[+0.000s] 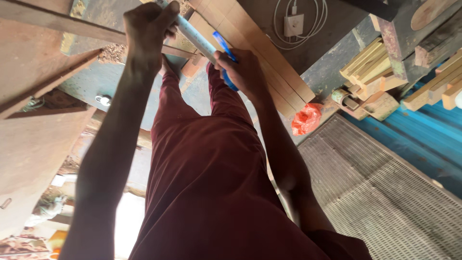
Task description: The person uses a metal ruler and a blue pen to measure and mark lines on a wooden plank. They repeatedly position the ruler, draw lines, and adjust the plank's orientation on a workbench.
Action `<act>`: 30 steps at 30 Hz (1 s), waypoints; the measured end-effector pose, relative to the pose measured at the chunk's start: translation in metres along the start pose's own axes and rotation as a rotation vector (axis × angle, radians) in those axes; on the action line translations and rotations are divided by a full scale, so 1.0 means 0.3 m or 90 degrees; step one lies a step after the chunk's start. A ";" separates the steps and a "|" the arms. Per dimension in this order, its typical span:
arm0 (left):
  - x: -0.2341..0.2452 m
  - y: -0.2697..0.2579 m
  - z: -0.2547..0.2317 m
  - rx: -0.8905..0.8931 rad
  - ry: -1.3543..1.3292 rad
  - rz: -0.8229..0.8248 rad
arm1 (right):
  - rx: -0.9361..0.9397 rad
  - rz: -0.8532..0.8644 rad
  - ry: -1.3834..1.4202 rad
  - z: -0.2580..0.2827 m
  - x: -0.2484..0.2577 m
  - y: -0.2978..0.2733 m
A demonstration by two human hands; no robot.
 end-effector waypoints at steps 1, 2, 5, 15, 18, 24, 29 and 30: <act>-0.001 0.017 0.013 -0.003 0.012 0.006 | 0.013 -0.018 -0.049 0.002 0.012 -0.004; -0.001 0.020 0.028 -0.006 0.024 0.012 | 0.027 -0.035 -0.097 0.006 0.023 -0.008; -0.013 0.034 0.106 0.051 0.013 0.009 | 0.066 -0.083 -0.193 0.022 0.041 0.005; -0.029 0.019 0.067 0.017 0.056 0.012 | -0.002 -0.101 -0.223 0.016 0.049 0.039; -0.033 -0.005 0.047 0.013 0.117 0.019 | -0.025 -0.099 -0.207 0.015 0.047 0.046; -0.041 0.001 0.045 0.019 0.098 0.010 | -0.066 -0.068 -0.204 -0.003 0.048 0.061; -0.051 0.012 0.055 0.038 0.074 0.032 | -0.033 -0.062 -0.206 0.016 0.052 0.063; -0.053 0.013 0.056 0.042 0.074 0.035 | -0.024 -0.060 -0.195 0.024 0.053 0.063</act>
Point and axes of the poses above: each hand's wrist, its own y-axis towards the middle knuckle, its own x-axis out of the back of the hand, z = x × y, the point moved 9 cm from there along y, towards the middle knuckle, and after that the axes turned 2 degrees about y, right-handed, at the moved point
